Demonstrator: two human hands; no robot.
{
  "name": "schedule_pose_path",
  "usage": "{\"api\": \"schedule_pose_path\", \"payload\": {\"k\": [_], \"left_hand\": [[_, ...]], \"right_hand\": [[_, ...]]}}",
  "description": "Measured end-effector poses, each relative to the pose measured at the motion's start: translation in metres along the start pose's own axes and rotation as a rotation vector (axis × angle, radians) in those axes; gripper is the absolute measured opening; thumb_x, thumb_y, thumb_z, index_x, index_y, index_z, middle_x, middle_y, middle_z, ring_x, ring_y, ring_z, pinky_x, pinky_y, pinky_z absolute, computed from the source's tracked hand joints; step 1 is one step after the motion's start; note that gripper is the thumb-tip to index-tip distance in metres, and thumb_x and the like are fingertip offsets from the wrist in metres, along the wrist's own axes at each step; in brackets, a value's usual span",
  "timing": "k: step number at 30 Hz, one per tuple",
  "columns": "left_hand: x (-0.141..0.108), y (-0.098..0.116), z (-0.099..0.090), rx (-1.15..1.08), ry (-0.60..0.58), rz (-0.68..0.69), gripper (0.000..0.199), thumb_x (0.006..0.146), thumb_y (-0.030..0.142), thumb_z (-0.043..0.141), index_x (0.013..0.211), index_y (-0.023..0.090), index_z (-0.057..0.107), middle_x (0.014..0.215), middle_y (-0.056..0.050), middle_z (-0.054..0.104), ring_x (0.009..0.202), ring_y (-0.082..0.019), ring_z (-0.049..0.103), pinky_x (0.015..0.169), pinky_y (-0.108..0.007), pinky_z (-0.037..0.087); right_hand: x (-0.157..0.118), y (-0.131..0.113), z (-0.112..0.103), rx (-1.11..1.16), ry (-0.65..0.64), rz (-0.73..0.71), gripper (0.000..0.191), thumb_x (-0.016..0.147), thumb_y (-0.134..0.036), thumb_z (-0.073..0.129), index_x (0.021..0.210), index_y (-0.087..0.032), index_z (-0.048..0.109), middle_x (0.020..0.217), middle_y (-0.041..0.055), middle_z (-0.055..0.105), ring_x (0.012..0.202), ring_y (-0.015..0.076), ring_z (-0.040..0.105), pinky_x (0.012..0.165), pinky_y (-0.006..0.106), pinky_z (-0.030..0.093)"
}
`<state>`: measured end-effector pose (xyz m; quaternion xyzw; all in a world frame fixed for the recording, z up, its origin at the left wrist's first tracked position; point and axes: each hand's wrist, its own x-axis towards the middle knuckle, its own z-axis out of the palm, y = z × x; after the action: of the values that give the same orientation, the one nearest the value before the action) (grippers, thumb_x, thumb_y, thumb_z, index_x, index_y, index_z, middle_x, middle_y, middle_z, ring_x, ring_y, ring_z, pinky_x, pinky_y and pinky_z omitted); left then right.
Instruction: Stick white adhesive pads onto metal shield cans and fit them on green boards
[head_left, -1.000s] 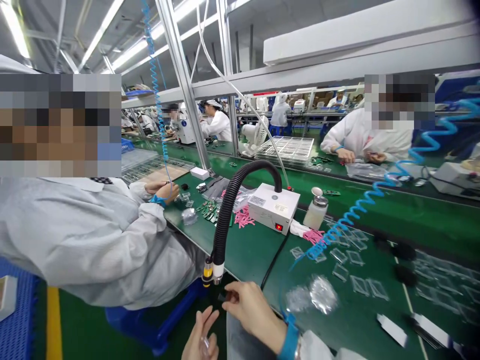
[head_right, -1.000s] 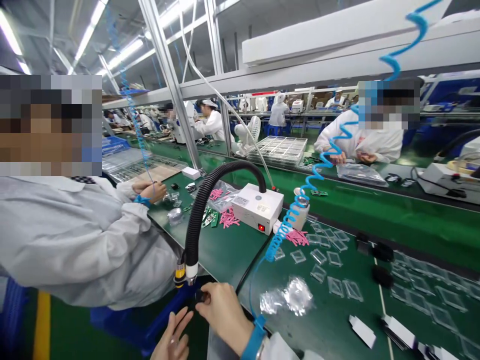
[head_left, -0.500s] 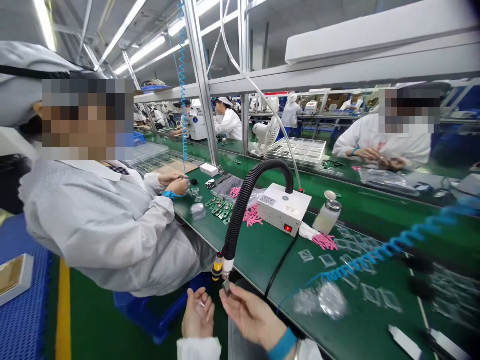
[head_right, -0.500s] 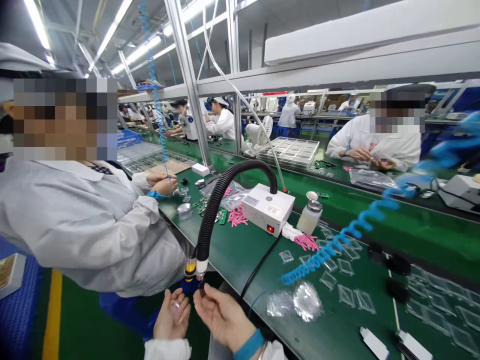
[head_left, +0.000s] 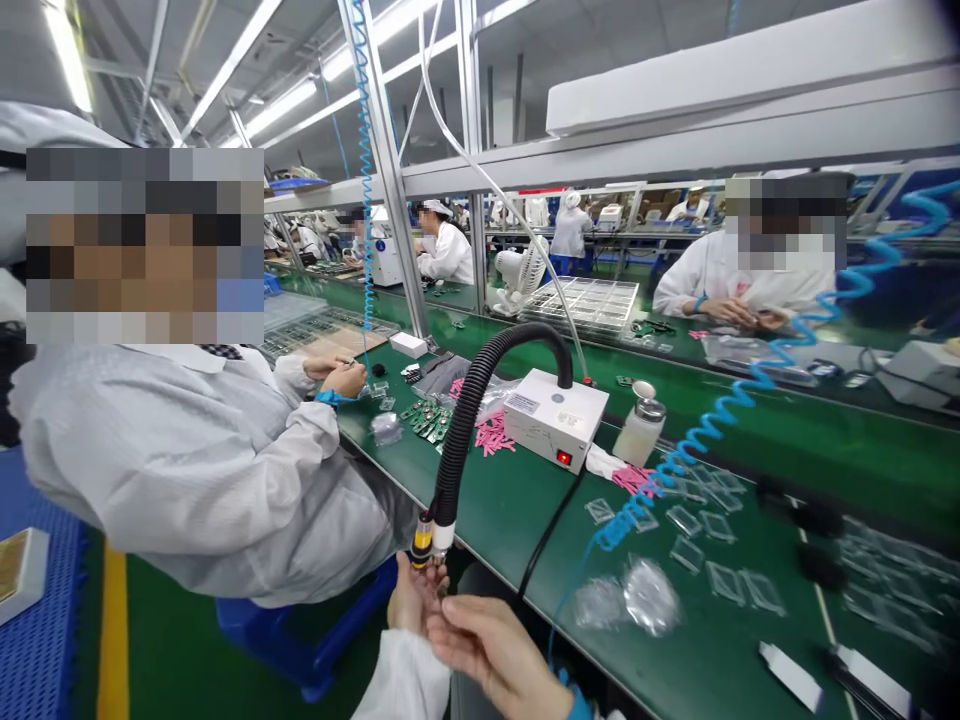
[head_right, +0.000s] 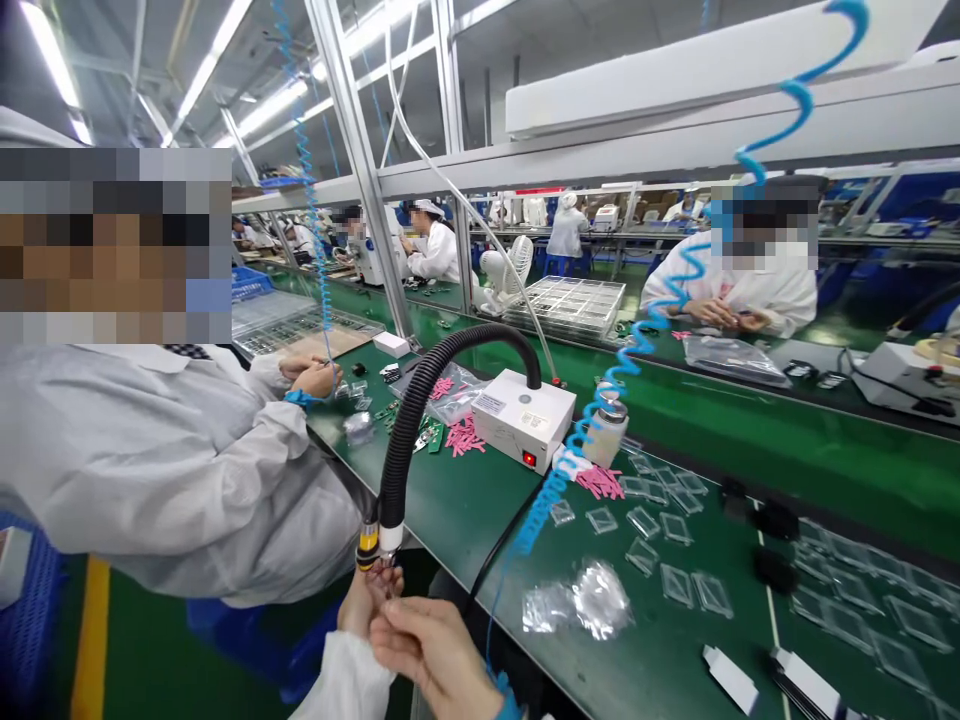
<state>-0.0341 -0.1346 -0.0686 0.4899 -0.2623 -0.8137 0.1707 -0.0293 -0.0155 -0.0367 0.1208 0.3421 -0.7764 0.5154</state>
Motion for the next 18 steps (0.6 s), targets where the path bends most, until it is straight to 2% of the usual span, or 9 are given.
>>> {"api": "schedule_pose_path", "payload": {"k": [3,6,8,11,15,18], "left_hand": [[-0.012,-0.014,0.012,0.016,-0.03,0.045,0.039,0.09,0.041,0.044,0.062,0.014,0.048,0.047,0.006,0.044,0.04,-0.006,0.043,0.039,-0.019,0.035],[-0.026,-0.018,0.015,0.015,-0.068,0.078,0.051,0.092,0.051,0.031,0.059,0.015,0.048,0.041,0.005,0.041,0.035,-0.008,0.04,0.034,-0.02,0.029],[-0.03,-0.015,0.012,0.027,-0.07,0.089,0.055,0.092,0.053,0.027,0.058,0.015,0.05,0.039,0.003,0.042,0.033,-0.009,0.039,0.032,-0.022,0.027],[-0.027,-0.007,0.001,0.053,0.017,0.118,0.052,0.092,0.05,0.032,0.059,0.014,0.05,0.038,0.004,0.043,0.034,-0.009,0.043,0.033,-0.021,0.031],[-0.013,0.004,-0.017,0.093,0.169,0.155,0.044,0.093,0.042,0.037,0.065,0.012,0.054,0.044,0.005,0.05,0.036,-0.006,0.045,0.034,-0.017,0.032],[-0.005,0.011,-0.026,0.09,0.198,0.162,0.044,0.094,0.04,0.035,0.065,0.012,0.054,0.043,0.005,0.05,0.035,-0.006,0.045,0.036,-0.017,0.036]], "right_hand": [[-0.018,-0.007,-0.011,-0.152,0.006,-0.077,0.057,0.061,-0.041,0.08,0.095,0.0,0.061,0.093,0.0131,0.062,0.068,0.0055,0.061,0.066,0.013,0.052],[-0.028,-0.011,-0.017,-0.294,-0.001,-0.104,0.065,0.059,-0.052,0.076,0.098,-0.001,0.062,0.095,0.0134,0.061,0.069,0.004,0.059,0.069,0.014,0.051],[-0.026,-0.011,-0.016,-0.408,0.008,-0.119,0.066,0.063,-0.054,0.072,0.101,-0.001,0.062,0.096,0.0139,0.061,0.069,0.0051,0.059,0.07,0.016,0.051],[-0.012,-0.01,-0.007,-0.636,0.083,-0.18,0.052,0.067,-0.042,0.069,0.102,-0.003,0.064,0.091,0.0123,0.063,0.072,0.0093,0.06,0.069,0.016,0.048],[0.014,-0.012,0.01,-0.986,0.222,-0.314,0.027,0.064,-0.021,0.067,0.089,-0.01,0.069,0.093,0.009,0.063,0.095,0.0162,0.058,0.083,0.018,0.041],[0.024,-0.013,0.018,-1.186,0.277,-0.384,0.026,0.065,-0.017,0.062,0.089,-0.012,0.071,0.097,0.0099,0.063,0.101,0.0205,0.056,0.09,0.023,0.037]]}}
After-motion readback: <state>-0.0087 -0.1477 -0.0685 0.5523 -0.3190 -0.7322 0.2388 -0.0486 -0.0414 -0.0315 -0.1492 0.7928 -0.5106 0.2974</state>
